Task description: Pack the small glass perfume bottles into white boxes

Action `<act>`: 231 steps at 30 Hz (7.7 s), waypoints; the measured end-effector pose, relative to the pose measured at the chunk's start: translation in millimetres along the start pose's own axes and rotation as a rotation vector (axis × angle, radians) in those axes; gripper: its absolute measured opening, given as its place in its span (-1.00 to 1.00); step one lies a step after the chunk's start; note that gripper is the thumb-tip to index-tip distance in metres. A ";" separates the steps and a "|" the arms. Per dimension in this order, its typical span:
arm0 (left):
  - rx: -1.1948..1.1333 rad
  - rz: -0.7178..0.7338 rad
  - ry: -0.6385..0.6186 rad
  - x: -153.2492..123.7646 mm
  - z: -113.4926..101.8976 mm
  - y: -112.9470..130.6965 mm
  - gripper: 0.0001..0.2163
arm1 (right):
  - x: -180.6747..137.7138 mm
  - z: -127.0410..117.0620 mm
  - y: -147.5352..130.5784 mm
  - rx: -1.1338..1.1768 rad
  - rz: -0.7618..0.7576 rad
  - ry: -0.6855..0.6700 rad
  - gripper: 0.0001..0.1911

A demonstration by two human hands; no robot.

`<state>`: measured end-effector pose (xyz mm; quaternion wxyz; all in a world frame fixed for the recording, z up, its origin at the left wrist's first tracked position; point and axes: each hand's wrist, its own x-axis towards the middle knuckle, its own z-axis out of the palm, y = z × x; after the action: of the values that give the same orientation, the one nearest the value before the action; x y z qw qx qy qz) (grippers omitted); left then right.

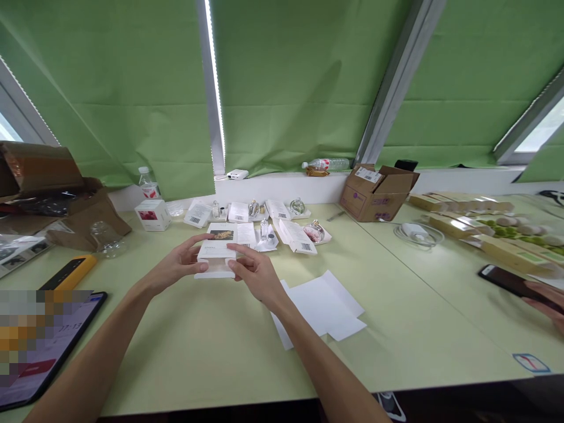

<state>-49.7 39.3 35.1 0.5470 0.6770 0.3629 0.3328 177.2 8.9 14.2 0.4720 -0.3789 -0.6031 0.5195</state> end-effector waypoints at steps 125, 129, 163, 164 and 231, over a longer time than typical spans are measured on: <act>0.139 -0.021 0.045 1.3 3.0 -3.9 -0.32 | -1.9 2.3 3.9 -0.054 0.010 -0.053 -0.52; 0.141 -0.018 0.051 1.7 4.3 -3.5 -0.32 | -1.0 1.6 6.1 -0.053 0.012 -0.052 -0.52; 0.275 0.032 0.091 3.9 13.5 -4.0 -0.31 | 0.5 5.0 9.9 -0.080 0.014 0.007 -0.55; 0.275 0.031 0.090 3.7 13.5 -3.8 -0.32 | 0.5 5.1 10.0 -0.084 0.011 0.009 -0.55; 0.007 0.019 -0.077 1.3 -2.5 -5.1 -0.28 | -0.3 -1.8 -1.3 0.030 0.005 0.010 -0.50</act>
<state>-51.9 42.4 30.6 0.5551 0.6946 0.3363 0.3102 179.0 8.9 15.5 0.4793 -0.3760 -0.5918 0.5279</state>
